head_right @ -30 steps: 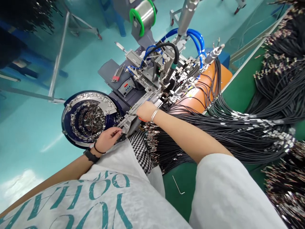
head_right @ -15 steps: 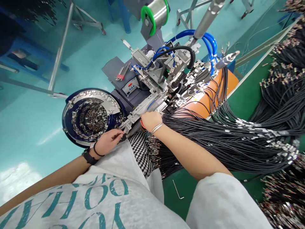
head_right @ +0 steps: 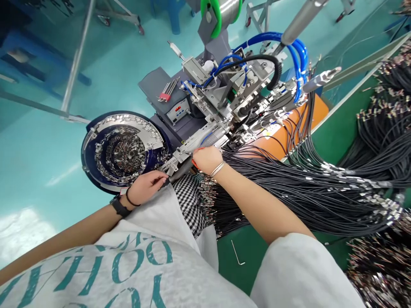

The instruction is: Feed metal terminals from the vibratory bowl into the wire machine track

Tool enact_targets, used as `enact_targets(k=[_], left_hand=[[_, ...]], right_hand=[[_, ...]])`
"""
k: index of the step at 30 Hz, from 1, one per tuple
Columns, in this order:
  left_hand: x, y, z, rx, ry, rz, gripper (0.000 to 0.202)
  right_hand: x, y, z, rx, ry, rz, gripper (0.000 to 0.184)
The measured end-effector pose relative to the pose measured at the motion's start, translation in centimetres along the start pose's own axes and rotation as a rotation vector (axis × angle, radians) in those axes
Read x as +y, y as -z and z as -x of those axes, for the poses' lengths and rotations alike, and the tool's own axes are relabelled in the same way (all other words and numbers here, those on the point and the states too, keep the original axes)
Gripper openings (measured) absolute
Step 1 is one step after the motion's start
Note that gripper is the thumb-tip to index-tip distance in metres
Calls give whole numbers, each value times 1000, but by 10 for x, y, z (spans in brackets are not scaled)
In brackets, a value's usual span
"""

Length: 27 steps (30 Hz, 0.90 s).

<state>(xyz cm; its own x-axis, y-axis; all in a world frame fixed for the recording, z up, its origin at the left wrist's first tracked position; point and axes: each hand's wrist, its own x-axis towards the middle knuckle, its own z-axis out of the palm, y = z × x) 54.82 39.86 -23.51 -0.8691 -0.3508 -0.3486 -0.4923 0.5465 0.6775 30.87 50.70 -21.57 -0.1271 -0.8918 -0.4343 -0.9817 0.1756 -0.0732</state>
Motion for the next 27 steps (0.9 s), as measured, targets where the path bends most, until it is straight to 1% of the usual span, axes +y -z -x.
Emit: enact_targets(k=[5,11,13,17,20,23,27], left_hand=[[-3,-3,-5,2,21,5,27],[-1,-5,-9,30,40,20,26],[2,-4,-11,29,28,2,25],[11,-1,-17,5,-56,-65,25],[15,4,-19,-10,-120,-98,25],[16,9,-14,-11,-157,-123,26],[14,18,-5,10,-202,-158,26]], right_hand=[[4,-2,0,15,60,7,30],[10,2,-3,-26,145,1,31],[10,5,-2,-44,147,-14,30],[1,8,4,-36,66,-67,29],[-11,8,7,19,-42,-122,31],[-19,10,9,49,-144,-148,31],[-17,17,10,-8,-188,-131,29]])
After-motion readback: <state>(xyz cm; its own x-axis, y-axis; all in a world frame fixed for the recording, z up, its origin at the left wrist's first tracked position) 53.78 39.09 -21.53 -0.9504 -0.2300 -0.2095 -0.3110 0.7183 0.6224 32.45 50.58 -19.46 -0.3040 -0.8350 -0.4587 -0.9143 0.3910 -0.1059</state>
